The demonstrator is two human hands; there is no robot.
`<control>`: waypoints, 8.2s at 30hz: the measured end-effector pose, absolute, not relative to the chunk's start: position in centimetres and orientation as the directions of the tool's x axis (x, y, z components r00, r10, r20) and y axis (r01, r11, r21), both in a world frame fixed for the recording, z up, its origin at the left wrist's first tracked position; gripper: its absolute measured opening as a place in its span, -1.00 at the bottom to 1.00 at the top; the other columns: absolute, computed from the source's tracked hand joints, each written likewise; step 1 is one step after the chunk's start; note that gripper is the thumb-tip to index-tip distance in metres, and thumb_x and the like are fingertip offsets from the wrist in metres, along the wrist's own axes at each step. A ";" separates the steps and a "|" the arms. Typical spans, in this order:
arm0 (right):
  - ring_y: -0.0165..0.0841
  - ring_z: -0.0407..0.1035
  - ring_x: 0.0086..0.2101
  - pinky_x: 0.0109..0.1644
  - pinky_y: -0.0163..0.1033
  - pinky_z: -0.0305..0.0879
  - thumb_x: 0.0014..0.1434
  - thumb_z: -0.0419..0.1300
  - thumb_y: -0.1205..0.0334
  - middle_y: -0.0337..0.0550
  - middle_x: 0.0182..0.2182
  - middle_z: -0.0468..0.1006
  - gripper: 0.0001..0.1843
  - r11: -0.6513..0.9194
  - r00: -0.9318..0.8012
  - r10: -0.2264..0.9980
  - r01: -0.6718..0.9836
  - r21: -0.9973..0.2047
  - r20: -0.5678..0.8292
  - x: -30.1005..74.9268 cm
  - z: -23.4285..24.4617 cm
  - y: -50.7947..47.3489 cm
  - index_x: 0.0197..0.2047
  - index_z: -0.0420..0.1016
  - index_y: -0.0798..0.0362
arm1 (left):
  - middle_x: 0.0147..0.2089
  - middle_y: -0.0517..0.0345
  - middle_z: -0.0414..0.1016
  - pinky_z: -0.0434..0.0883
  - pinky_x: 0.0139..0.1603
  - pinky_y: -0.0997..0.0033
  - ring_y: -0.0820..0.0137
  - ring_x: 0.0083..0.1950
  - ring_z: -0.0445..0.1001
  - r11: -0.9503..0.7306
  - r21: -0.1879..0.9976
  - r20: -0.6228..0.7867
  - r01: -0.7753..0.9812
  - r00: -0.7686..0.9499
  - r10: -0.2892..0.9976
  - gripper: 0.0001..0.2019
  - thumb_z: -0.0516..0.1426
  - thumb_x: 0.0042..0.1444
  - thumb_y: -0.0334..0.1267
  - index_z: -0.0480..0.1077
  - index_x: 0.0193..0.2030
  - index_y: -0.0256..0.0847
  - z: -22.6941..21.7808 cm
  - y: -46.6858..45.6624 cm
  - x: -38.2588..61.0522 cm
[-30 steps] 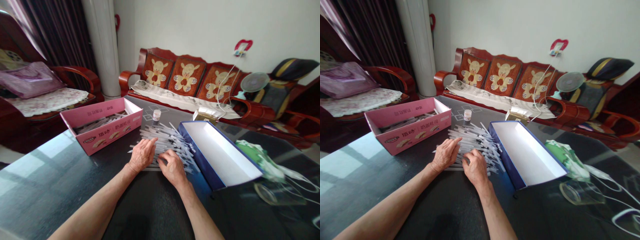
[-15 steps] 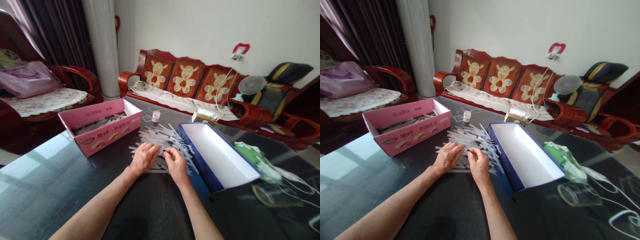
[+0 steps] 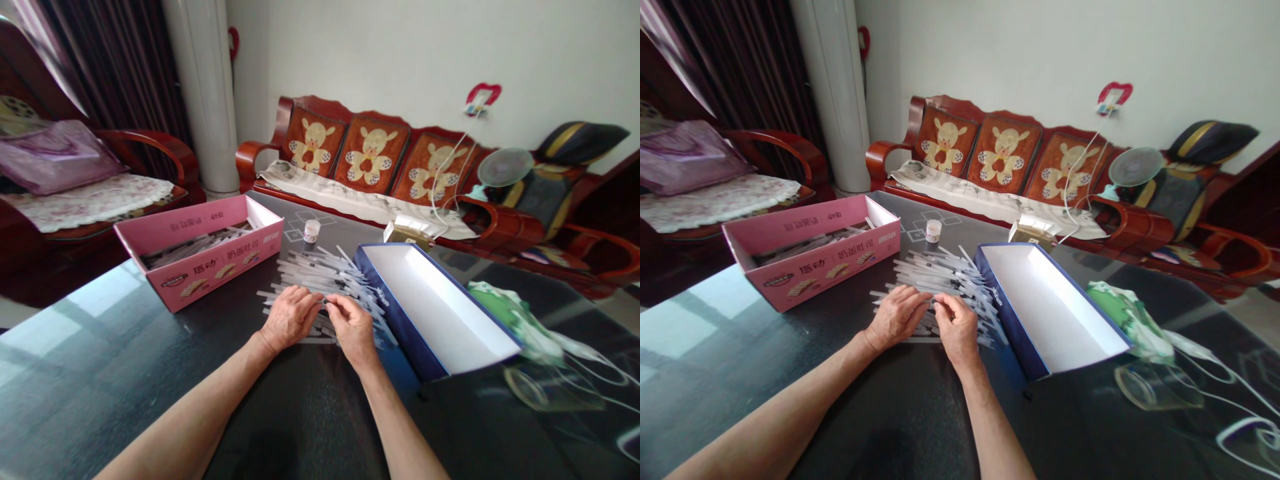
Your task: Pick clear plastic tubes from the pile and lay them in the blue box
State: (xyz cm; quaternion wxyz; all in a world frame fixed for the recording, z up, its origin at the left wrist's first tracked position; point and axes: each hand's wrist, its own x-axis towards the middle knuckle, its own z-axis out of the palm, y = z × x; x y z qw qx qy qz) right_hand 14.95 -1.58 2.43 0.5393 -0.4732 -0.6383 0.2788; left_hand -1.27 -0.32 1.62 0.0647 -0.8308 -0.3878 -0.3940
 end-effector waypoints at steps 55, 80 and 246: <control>-0.35 0.33 -0.43 -0.29 -0.25 0.25 0.32 -0.08 0.23 -0.16 -0.51 0.42 -0.64 0.541 -0.170 0.787 0.654 -0.529 0.593 16.0 3.4 -2.1 -0.47 0.37 0.04 | -0.25 0.06 0.45 0.25 -0.11 0.24 0.33 -0.23 0.30 -0.733 0.257 0.629 0.630 0.466 0.622 -0.78 -0.07 0.29 -0.29 0.37 -0.10 -0.24 3.0 -1.0 -0.9; -0.27 0.34 -0.25 -0.12 -0.16 0.27 0.30 -0.07 0.26 -0.07 -0.34 0.43 -0.78 0.536 -0.174 0.792 0.657 -0.530 0.585 15.8 2.8 -2.0 -0.32 0.36 0.05 | -0.27 0.06 0.43 0.26 -0.11 0.24 0.33 -0.23 0.31 -0.727 0.223 0.622 0.649 0.480 0.619 -0.77 -0.09 0.29 -0.30 0.37 -0.12 -0.23 2.7 -0.8 -0.8; -0.25 0.33 -0.22 -0.11 -0.11 0.19 0.08 0.26 0.29 -0.16 -0.30 0.47 -0.90 0.465 -0.324 0.846 0.838 -0.287 0.424 20.3 3.6 -6.8 -0.27 0.51 -0.04 | -0.33 0.05 0.48 0.26 -0.22 0.39 0.31 -0.26 0.37 -0.689 0.341 0.601 0.640 0.416 0.683 -0.80 0.06 0.20 -0.14 0.46 -0.20 -0.16 2.1 4.2 0.7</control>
